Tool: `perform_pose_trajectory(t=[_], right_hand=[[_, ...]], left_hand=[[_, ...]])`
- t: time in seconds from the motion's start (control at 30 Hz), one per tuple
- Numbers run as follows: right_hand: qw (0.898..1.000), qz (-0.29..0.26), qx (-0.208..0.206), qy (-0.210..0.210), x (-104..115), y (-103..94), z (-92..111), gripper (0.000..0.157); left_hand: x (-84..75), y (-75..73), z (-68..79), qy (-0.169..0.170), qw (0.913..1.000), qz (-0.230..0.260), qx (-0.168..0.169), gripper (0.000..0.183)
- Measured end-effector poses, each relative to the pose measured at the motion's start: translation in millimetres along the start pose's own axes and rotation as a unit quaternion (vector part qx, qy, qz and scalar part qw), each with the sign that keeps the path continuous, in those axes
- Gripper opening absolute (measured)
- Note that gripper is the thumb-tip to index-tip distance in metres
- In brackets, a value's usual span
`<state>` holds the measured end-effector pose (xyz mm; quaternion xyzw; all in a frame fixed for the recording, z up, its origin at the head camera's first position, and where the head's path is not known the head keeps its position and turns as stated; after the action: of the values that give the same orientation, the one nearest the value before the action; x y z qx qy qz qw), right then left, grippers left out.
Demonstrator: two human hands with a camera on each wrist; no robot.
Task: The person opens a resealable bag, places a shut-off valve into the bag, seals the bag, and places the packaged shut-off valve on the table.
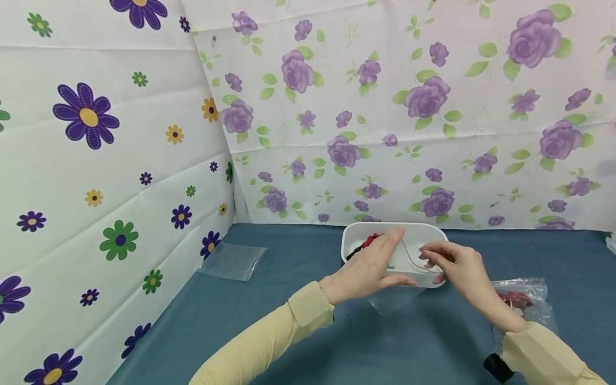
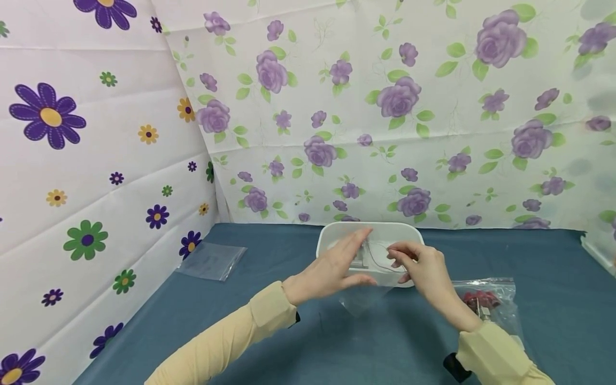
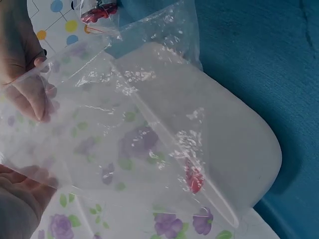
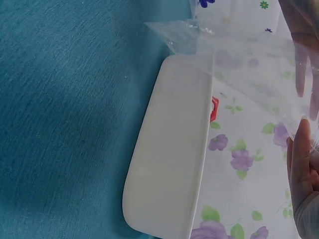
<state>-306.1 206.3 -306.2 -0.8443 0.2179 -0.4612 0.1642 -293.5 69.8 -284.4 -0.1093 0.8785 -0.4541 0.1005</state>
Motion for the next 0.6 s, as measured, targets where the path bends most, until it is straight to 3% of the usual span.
perform_pose_trajectory(t=[0.1, 0.23, 0.37, 0.6], right_hand=[[1.0, 0.0, 0.006, 0.004, 0, 0.2, -1, 0.018], [1.0, 0.012, 0.025, 0.006, 0, 2.2, -2, 0.017], [0.998, 0.046, 0.04, -0.01, 2, 5.3, -4, 0.013], [0.997, 0.066, 0.046, -0.013, 3, 7.6, -4, 0.012]], left_hand=[[-3.8, 1.4, -0.7, 0.024, 0.9994, -0.016, 0.016, 0.073], [-15.7, 0.1, -1.2, 0.098, 0.9946, -0.031, 0.018, 0.049], [-27.3, -1.2, -1.2, 0.154, 0.9871, -0.041, 0.016, 0.048], [-31.1, 0.1, -2.7, 0.18, 0.9827, -0.035, 0.027, 0.047]])
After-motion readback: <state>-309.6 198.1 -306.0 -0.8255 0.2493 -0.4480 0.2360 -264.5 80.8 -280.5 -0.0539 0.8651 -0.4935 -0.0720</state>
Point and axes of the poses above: each hand's wrist, its own z-axis away from the middle knuckle, its own y-axis out of the palm, x = y × z, the point moved 9 cm from there along -z, towards the middle knuckle, and after that the axes turned 1 degree about z, right-handed, at the moved point
